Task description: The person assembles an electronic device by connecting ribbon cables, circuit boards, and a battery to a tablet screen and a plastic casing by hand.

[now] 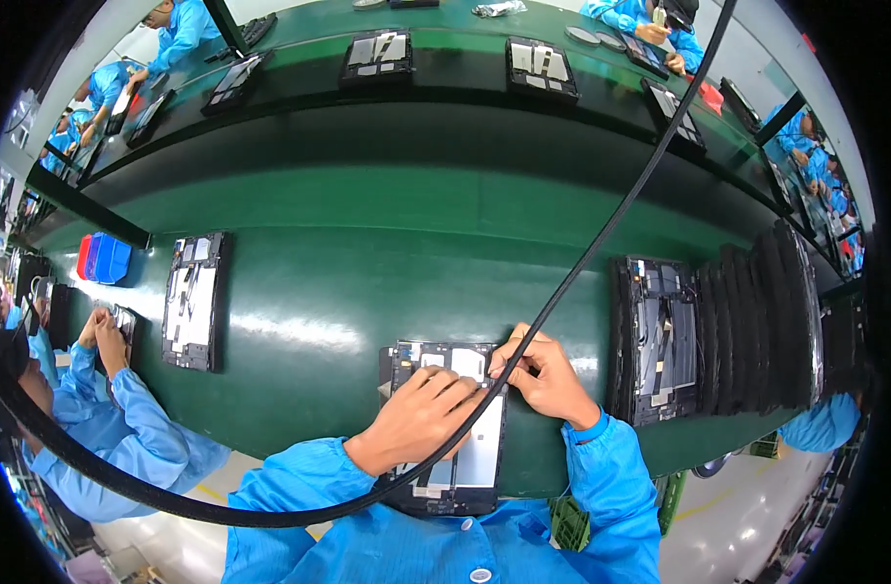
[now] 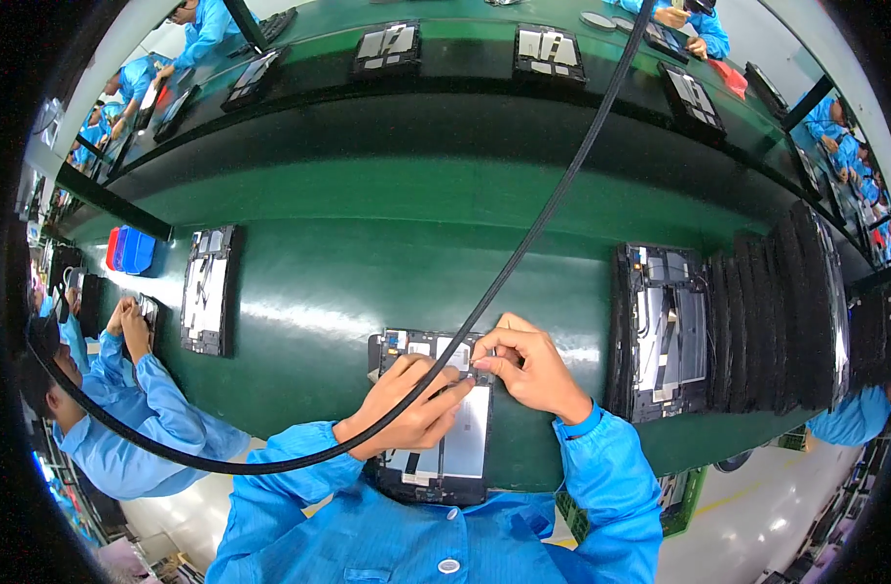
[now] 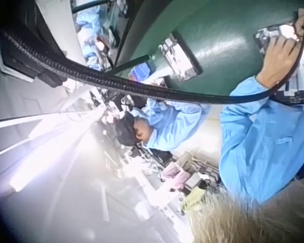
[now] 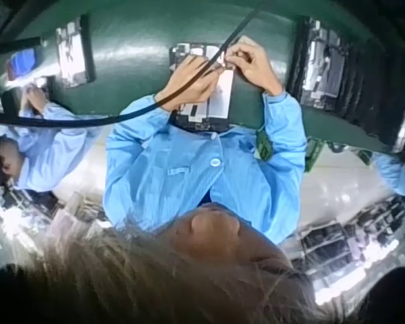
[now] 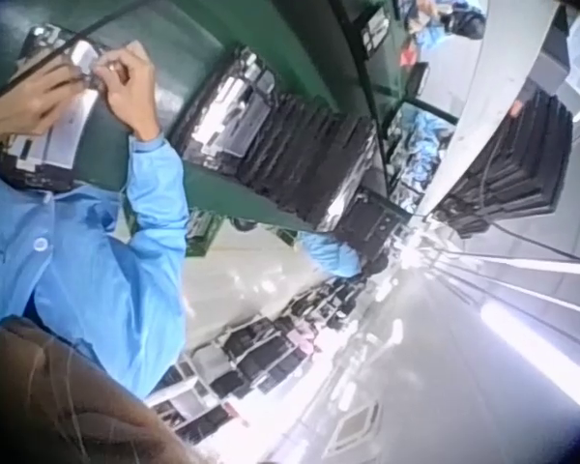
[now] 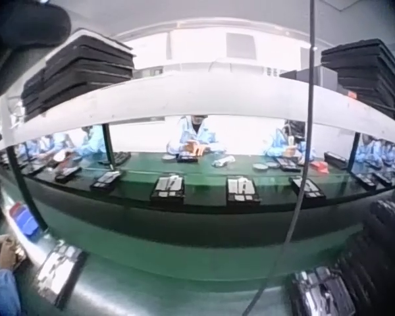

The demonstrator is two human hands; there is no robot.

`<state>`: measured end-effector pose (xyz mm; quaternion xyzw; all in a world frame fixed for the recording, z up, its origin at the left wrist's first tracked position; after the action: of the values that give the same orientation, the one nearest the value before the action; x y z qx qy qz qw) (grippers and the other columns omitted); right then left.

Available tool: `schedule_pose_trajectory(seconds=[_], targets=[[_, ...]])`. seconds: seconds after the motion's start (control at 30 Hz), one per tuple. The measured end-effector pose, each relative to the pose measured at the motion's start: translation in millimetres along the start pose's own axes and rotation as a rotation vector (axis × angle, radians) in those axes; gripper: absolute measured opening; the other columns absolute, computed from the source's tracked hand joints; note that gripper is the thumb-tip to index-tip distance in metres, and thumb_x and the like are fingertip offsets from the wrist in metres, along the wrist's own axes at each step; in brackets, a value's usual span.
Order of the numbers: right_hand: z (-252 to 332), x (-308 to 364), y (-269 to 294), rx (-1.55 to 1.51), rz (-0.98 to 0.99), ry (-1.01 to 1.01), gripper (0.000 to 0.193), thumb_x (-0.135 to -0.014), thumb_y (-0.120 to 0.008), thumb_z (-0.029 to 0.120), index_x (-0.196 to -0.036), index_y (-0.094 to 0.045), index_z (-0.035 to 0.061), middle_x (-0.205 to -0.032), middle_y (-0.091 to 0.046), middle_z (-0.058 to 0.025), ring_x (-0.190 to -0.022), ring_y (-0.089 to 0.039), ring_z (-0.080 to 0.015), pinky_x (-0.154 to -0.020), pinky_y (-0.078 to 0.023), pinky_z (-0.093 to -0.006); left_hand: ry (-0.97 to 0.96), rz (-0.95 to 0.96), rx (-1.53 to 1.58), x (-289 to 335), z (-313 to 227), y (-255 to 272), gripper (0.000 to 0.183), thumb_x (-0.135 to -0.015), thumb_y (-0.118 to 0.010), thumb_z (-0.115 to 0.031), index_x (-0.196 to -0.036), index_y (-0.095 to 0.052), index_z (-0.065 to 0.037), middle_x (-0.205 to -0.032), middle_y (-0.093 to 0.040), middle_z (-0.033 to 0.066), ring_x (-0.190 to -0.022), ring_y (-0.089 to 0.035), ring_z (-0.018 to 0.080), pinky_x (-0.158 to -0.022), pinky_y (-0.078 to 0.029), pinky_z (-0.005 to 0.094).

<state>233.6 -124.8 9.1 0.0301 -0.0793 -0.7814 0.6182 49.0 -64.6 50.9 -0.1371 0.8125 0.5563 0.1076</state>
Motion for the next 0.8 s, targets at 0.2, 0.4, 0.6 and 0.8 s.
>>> schedule_pose_trajectory(seconds=[0.2,0.4,0.6,0.8], targets=[[1.4,0.9,1.9,0.065,0.027,-0.004,0.007,-0.094,-0.077,-0.002,-0.096,-0.077,0.0047,-0.09,-0.058,-0.0015,-0.076,-0.054,-0.0115,-0.065,-0.04,-0.0287,-0.025,-0.059,-0.012,4.0,-0.4,-1.0,0.04,-0.086,-0.077,-0.015,-0.126,-0.077,-0.007,-0.118,-0.071,0.0082,-0.101,-0.066,0.0268,-0.091,-0.052,0.0439],[5.7,-0.2,1.4,0.067,0.013,0.026,0.009,-0.093,-0.081,0.002,-0.1,-0.08,0.0082,-0.084,-0.05,-0.0016,-0.072,-0.048,-0.0127,-0.063,-0.039,-0.0316,-0.021,-0.04,-0.002,-0.1,0.5,-0.9,0.039,-0.086,-0.077,-0.014,-0.125,-0.077,-0.007,-0.117,-0.071,0.009,-0.1,-0.066,0.0275,-0.091,-0.053,0.0448],[6.8,-3.1,-3.8,0.124,-0.009,0.08,0.01,-0.092,-0.082,0.002,-0.1,-0.079,0.0072,-0.084,-0.051,-0.0023,-0.072,-0.049,-0.0137,-0.063,-0.039,-0.0315,-0.027,-0.036,-0.012,-1.4,0.8,-1.2,0.04,-0.085,-0.079,-0.014,-0.125,-0.077,-0.007,-0.118,-0.07,0.009,-0.102,-0.066,0.0279,-0.091,-0.053,0.0447],[5.7,-0.4,-0.9,0.059,0.002,0.06,0.011,-0.092,-0.077,-0.005,-0.099,-0.076,0.0035,-0.088,-0.055,-0.0046,-0.076,-0.054,-0.0145,-0.066,-0.044,-0.0315,-0.052,-0.027,-0.041,3.1,1.0,-2.6,0.043,-0.085,-0.08,-0.017,-0.127,-0.076,-0.007,-0.119,-0.07,0.0084,-0.104,-0.066,0.0283,-0.089,-0.054,0.0437]])
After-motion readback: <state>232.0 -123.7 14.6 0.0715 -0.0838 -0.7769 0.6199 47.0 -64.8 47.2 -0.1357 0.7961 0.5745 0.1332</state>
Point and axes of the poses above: each hand's wrist, its own x-axis away from the middle knuckle, its own y-axis out of the back of the hand, z = x × y, the point moved 6 cm from there along -x, towards the middle knuckle
